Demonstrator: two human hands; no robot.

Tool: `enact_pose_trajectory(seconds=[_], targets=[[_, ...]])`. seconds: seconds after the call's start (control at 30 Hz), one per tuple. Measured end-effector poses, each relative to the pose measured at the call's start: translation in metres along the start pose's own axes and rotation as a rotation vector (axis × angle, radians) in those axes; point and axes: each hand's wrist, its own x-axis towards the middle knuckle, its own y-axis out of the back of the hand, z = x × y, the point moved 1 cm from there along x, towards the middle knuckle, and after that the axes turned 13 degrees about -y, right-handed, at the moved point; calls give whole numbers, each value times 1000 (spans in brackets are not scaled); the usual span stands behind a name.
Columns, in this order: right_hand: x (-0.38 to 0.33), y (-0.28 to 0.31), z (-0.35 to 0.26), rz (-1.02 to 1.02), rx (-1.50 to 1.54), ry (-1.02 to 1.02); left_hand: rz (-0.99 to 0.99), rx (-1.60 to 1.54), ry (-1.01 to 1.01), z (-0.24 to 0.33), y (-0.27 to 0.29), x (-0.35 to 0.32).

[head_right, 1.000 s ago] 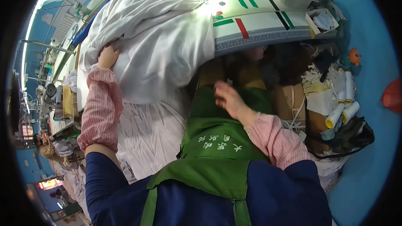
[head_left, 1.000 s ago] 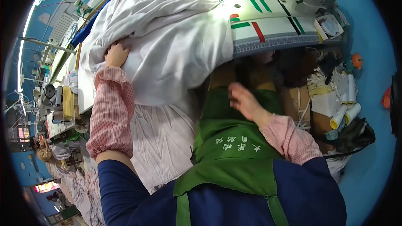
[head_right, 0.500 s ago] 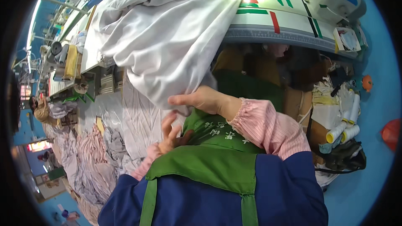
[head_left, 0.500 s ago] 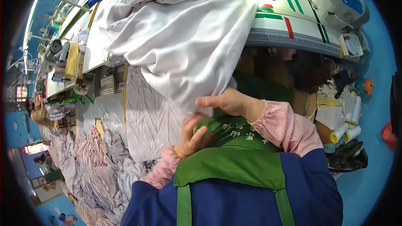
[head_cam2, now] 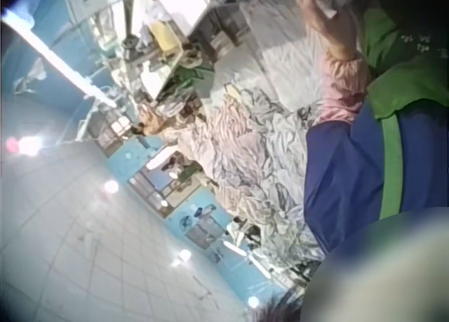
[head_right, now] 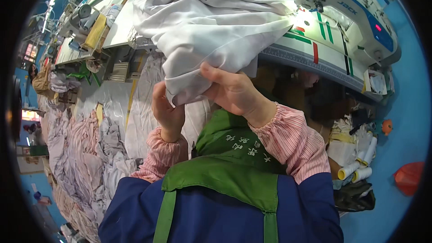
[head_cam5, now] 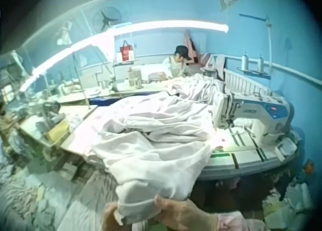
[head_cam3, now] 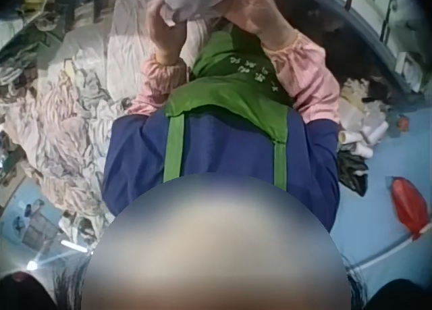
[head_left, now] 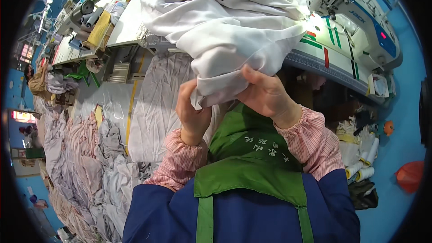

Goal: Sewing pieces of white fabric together using an industrial sewing machine to create pillowcases.

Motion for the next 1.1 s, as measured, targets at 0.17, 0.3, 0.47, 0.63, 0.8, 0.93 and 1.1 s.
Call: enact_pose_trajectory(seconds=[0.17, 0.3, 0.47, 0.63, 0.8, 0.93, 1.1], targets=[[-3, 3, 7, 74, -32, 59, -14, -66, 44, 22, 20, 7], [-11, 21, 24, 75, -130, 117, 90, -105, -5, 26, 47, 30], [5, 69, 27, 928, -1207, 424, 90, -139, -102, 19, 74, 125], [114, 89, 33, 955, -1104, 546, -304, -18, -269, 56, 99, 209], [184, 62, 64, 832, -1007, 334, -736, -2, -440, 63, 119, 194], [157, 31, 72, 650, -889, 219, -1158, -188, -148, 14, 136, 166], [69, 27, 91, 410, -554, 54, -959, -149, 147, -47, 121, 128]])
